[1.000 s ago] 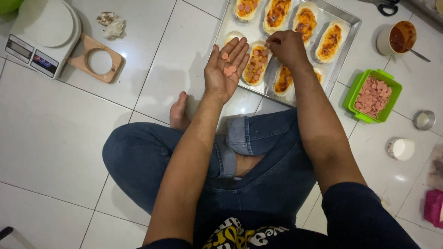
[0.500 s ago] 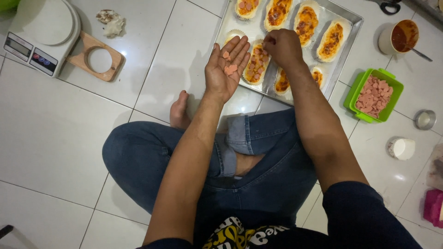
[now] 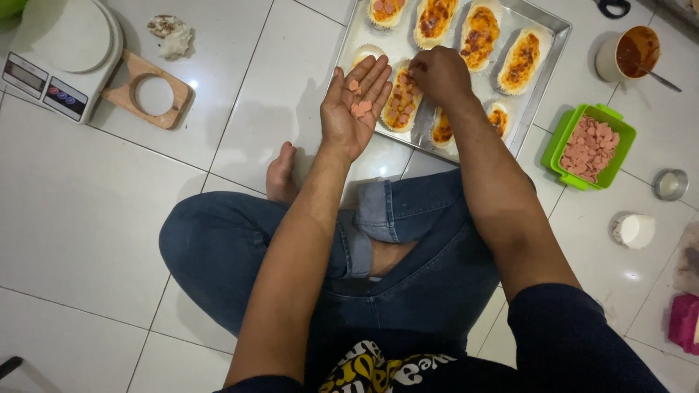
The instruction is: Applying sauce with a spoon and adding small ham toppings to pastries on a baking tray.
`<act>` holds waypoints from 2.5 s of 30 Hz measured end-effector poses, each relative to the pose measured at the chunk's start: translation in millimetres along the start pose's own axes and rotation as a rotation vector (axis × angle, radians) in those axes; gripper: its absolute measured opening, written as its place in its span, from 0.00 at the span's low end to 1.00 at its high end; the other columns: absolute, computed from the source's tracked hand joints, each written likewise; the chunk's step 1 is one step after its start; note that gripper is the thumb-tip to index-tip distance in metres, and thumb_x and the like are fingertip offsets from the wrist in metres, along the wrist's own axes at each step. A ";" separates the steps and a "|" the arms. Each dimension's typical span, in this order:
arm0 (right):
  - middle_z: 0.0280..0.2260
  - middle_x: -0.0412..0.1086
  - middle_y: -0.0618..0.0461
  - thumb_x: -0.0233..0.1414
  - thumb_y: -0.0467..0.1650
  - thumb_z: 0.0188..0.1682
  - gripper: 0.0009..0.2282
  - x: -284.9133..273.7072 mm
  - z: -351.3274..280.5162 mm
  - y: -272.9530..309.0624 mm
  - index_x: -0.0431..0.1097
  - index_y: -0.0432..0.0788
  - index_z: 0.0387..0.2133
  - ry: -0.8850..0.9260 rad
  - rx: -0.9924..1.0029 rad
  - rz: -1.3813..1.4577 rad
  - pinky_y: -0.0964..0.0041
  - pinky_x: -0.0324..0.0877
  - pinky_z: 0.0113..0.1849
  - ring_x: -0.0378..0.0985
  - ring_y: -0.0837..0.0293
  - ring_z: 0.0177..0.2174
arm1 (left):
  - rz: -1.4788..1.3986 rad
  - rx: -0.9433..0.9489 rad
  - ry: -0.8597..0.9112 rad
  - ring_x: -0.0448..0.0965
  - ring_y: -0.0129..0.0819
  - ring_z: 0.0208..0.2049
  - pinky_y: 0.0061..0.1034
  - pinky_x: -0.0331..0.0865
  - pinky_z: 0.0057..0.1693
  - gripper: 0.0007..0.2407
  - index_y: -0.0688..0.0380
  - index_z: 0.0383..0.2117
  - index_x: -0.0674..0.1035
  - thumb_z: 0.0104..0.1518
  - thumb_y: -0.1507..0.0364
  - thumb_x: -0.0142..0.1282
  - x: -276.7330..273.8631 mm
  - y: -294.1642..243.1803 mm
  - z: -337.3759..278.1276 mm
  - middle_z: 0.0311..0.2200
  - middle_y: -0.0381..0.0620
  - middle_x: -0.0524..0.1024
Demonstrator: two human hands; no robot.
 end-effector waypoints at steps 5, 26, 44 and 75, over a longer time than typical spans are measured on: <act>0.36 0.76 0.43 0.58 0.31 0.49 0.08 -3.9 -1.3 7.1 0.81 0.41 0.36 0.094 0.049 -0.016 0.51 0.71 0.37 0.77 0.45 0.33 | 0.005 -0.008 -0.027 0.59 0.53 0.71 0.40 0.53 0.74 0.29 0.74 0.65 0.62 0.66 0.58 0.38 3.6 -0.3 -1.8 0.66 0.67 0.62; 0.29 0.76 0.54 0.59 0.25 0.45 0.05 -59.1 -107.4 -18.8 0.77 0.40 0.34 0.321 0.351 0.329 0.68 0.69 0.34 0.75 0.61 0.28 | -0.052 -0.024 -0.031 0.57 0.51 0.72 0.38 0.53 0.74 0.30 0.74 0.66 0.61 0.64 0.59 0.38 18.1 -3.6 -9.3 0.68 0.67 0.60; 0.28 0.78 0.56 0.58 0.28 0.43 0.06 -48.1 -103.0 14.7 0.77 0.43 0.34 0.394 0.259 0.050 0.63 0.68 0.33 0.77 0.57 0.27 | -0.058 -0.018 -0.003 0.59 0.53 0.70 0.40 0.55 0.73 0.30 0.74 0.65 0.62 0.65 0.58 0.39 16.9 0.5 -8.2 0.66 0.68 0.62; 0.33 0.74 0.38 0.61 0.23 0.46 0.09 -137.0 -114.3 164.5 0.77 0.34 0.40 -0.063 -0.319 0.375 0.49 0.72 0.30 0.78 0.37 0.29 | -0.038 -0.128 0.239 0.63 0.53 0.68 0.47 0.64 0.69 0.30 0.66 0.64 0.70 0.69 0.50 0.43 20.9 63.0 -15.5 0.66 0.61 0.64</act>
Point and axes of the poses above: each hand's wrist, its own z-axis towards the middle knuckle, its own x-axis out of the palm, y = z × x, the point moved 6 cm from there along z, towards the middle knuckle
